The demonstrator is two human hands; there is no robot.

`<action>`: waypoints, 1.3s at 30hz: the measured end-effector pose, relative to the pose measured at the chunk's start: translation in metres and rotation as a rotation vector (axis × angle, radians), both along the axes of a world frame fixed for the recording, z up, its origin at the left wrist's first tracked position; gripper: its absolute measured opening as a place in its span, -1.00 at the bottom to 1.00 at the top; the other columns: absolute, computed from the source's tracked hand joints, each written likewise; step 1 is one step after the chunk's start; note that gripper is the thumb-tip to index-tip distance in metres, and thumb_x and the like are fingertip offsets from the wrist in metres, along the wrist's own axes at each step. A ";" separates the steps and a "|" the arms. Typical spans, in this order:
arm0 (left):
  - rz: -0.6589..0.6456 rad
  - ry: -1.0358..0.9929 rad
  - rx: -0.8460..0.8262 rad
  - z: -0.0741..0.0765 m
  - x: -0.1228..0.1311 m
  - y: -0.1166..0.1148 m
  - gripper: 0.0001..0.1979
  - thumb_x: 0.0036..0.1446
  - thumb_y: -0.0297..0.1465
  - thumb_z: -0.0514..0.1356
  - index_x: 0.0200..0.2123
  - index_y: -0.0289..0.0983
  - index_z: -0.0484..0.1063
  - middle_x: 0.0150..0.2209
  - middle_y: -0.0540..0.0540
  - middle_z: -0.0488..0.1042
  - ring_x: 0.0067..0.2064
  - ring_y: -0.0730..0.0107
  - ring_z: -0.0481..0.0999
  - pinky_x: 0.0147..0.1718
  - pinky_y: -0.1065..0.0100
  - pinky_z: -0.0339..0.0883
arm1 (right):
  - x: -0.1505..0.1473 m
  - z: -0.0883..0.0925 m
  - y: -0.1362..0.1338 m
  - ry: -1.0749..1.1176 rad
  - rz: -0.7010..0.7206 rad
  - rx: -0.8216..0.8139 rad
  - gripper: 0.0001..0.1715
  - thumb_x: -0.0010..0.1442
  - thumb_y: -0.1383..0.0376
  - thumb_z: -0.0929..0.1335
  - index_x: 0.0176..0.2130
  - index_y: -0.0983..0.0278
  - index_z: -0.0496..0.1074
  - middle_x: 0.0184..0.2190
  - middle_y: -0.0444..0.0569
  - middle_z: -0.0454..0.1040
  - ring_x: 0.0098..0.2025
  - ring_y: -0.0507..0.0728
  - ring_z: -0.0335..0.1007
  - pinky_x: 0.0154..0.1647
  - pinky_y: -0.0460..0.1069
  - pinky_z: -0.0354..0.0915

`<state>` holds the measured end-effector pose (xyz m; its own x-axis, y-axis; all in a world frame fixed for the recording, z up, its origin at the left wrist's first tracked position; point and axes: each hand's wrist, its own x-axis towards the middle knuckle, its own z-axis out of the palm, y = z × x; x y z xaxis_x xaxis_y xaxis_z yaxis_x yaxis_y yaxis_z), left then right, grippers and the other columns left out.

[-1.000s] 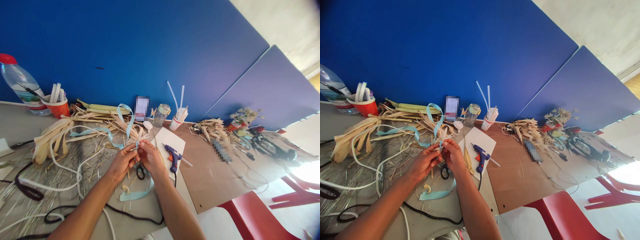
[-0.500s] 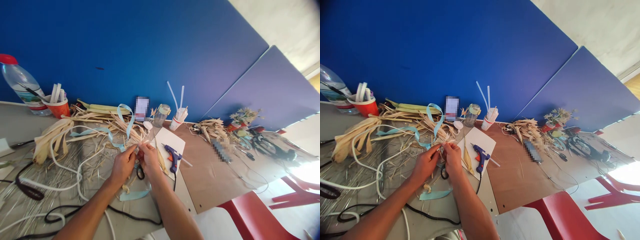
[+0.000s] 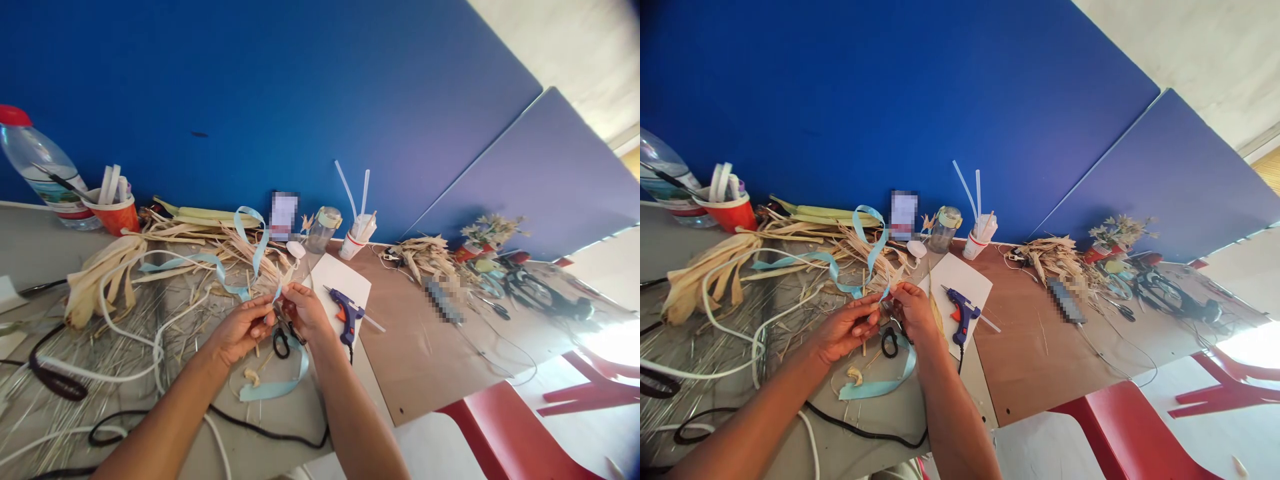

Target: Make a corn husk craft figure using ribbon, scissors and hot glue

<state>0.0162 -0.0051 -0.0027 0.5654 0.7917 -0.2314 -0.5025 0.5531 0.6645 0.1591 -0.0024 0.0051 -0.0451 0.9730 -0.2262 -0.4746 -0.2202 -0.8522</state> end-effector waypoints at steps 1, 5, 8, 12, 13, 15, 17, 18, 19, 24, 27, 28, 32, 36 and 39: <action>-0.008 -0.029 -0.011 -0.001 -0.001 0.000 -0.81 -0.05 -0.47 0.27 -0.29 -0.37 0.47 -0.64 0.05 0.39 -0.75 0.77 0.05 -0.68 0.57 0.02 | 0.001 -0.001 0.001 0.033 0.024 -0.010 -0.75 -0.13 0.24 0.48 -0.56 0.32 0.38 -0.73 -0.25 0.23 -0.69 -0.09 0.01 -0.65 -0.15 0.00; -0.055 -0.103 -0.020 0.001 -0.003 -0.003 -0.81 -0.03 -0.48 0.25 -0.27 -0.38 0.50 -0.67 0.08 0.35 -0.76 0.79 0.02 -0.65 0.55 0.05 | 0.005 -0.005 0.003 0.207 0.147 -0.027 -0.77 -0.17 0.29 0.49 -0.53 0.31 0.38 -0.62 -0.17 0.33 -0.59 -0.05 0.16 -0.54 -0.13 0.15; -0.114 -0.124 0.000 0.005 -0.004 -0.004 -0.81 -0.01 -0.47 0.25 -0.27 -0.40 0.52 -0.67 0.08 0.35 -0.77 0.80 0.01 -0.64 0.53 0.06 | 0.007 -0.006 0.004 0.314 0.267 -0.019 -0.77 -0.16 0.28 0.48 -0.46 0.32 0.41 -0.65 -0.21 0.26 -0.56 -0.04 0.15 -0.45 -0.11 0.19; -0.126 -0.108 0.006 0.007 -0.002 -0.005 -0.78 0.00 -0.46 0.24 -0.22 -0.37 0.52 -0.66 0.08 0.36 -0.77 0.80 0.01 -0.62 0.52 0.08 | 0.006 -0.006 0.005 0.309 0.269 -0.038 -0.76 -0.12 0.27 0.46 -0.39 0.31 0.43 -0.65 -0.24 0.19 -0.58 -0.03 0.08 -0.49 -0.10 0.16; -0.116 -0.095 0.007 0.007 -0.001 -0.006 -0.77 0.00 -0.46 0.25 -0.22 -0.36 0.51 -0.66 0.08 0.36 -0.77 0.80 0.01 -0.62 0.53 0.06 | 0.005 -0.006 0.005 0.294 0.250 -0.049 -0.77 -0.11 0.26 0.46 -0.41 0.30 0.42 -0.65 -0.23 0.19 -0.59 -0.03 0.06 -0.50 -0.10 0.15; -0.074 -0.062 0.017 0.007 0.003 -0.006 -0.76 -0.02 -0.45 0.27 -0.21 -0.34 0.50 -0.66 0.07 0.37 -0.77 0.80 0.03 -0.64 0.55 0.01 | 0.003 -0.007 0.005 0.274 0.214 -0.060 -0.78 -0.10 0.25 0.46 -0.44 0.29 0.39 -0.63 -0.22 0.22 -0.59 -0.03 0.05 -0.52 -0.11 0.15; -0.021 -0.018 0.039 0.007 0.006 -0.007 -0.73 -0.04 -0.44 0.28 -0.20 -0.33 0.47 -0.66 0.05 0.39 -0.76 0.78 0.05 -0.67 0.57 -0.07 | 0.001 -0.007 0.006 0.268 0.182 -0.058 -0.78 -0.10 0.25 0.46 -0.48 0.29 0.36 -0.61 -0.20 0.26 -0.59 -0.04 0.06 -0.54 -0.12 0.14; 0.004 0.007 0.053 0.007 0.008 -0.007 -0.71 -0.05 -0.43 0.29 -0.19 -0.32 0.46 -0.65 0.04 0.39 -0.75 0.77 0.07 -0.69 0.58 -0.10 | 0.000 -0.007 0.007 0.267 0.161 -0.055 -0.78 -0.10 0.25 0.45 -0.48 0.29 0.36 -0.60 -0.20 0.28 -0.59 -0.05 0.06 -0.55 -0.13 0.13; 0.026 0.032 0.068 0.007 0.009 -0.006 -0.70 -0.05 -0.42 0.29 -0.18 -0.32 0.45 -0.65 0.03 0.41 -0.74 0.75 0.09 -0.70 0.59 -0.13 | -0.001 -0.007 0.007 0.266 0.138 -0.053 -0.79 -0.10 0.26 0.45 -0.46 0.30 0.37 -0.59 -0.19 0.29 -0.60 -0.05 0.07 -0.56 -0.14 0.12; 0.093 0.093 0.089 0.002 0.008 -0.002 -0.69 -0.03 -0.40 0.28 -0.16 -0.31 0.42 -0.63 0.01 0.42 -0.73 0.72 0.13 -0.70 0.60 -0.12 | -0.003 -0.001 0.004 0.223 0.008 -0.002 -0.76 -0.12 0.27 0.44 -0.36 0.31 0.45 -0.59 -0.18 0.35 -0.61 -0.06 0.10 -0.58 -0.15 0.09; 0.113 0.154 0.106 -0.001 0.008 0.000 -0.67 -0.03 -0.40 0.26 -0.14 -0.32 0.41 -0.63 0.02 0.42 -0.72 0.70 0.15 -0.71 0.59 -0.10 | -0.005 0.005 0.000 0.058 -0.066 0.050 -0.75 -0.13 0.26 0.45 -0.36 0.30 0.47 -0.61 -0.20 0.35 -0.62 -0.07 0.08 -0.60 -0.15 0.05; 0.117 0.195 0.127 -0.001 0.009 0.000 -0.66 -0.03 -0.40 0.25 -0.13 -0.32 0.41 -0.63 0.02 0.42 -0.72 0.68 0.16 -0.72 0.58 -0.10 | -0.007 0.007 -0.002 -0.025 -0.093 0.068 -0.75 -0.12 0.26 0.45 -0.36 0.30 0.46 -0.60 -0.21 0.35 -0.62 -0.07 0.09 -0.60 -0.14 0.04; 0.143 0.379 0.247 -0.002 0.014 -0.003 -0.62 -0.05 -0.38 0.22 -0.11 -0.36 0.41 -0.66 0.03 0.41 -0.73 0.62 0.17 -0.74 0.54 -0.05 | -0.011 0.014 -0.007 -0.427 -0.192 0.143 -0.77 -0.08 0.23 0.42 -0.35 0.27 0.42 -0.60 -0.25 0.30 -0.59 -0.04 0.14 -0.58 -0.13 0.06; 0.126 0.495 0.354 -0.002 0.018 -0.007 -0.63 -0.05 -0.39 0.18 -0.12 -0.36 0.43 -0.67 0.05 0.41 -0.75 0.59 0.18 -0.75 0.52 -0.04 | -0.011 0.021 -0.011 -0.804 -0.251 0.147 -0.80 -0.07 0.20 0.41 -0.43 0.27 0.40 -0.65 -0.27 0.23 -0.59 -0.03 0.10 -0.57 -0.11 0.03; 0.102 0.541 0.384 -0.002 0.019 -0.007 -0.60 -0.04 -0.39 0.16 -0.07 -0.37 0.39 -0.66 0.06 0.41 -0.75 0.58 0.19 -0.75 0.51 -0.03 | -0.007 0.023 -0.011 -0.879 -0.255 0.116 -0.82 -0.05 0.20 0.39 -0.48 0.28 0.40 -0.64 -0.24 0.27 -0.58 -0.03 0.11 -0.55 -0.10 0.03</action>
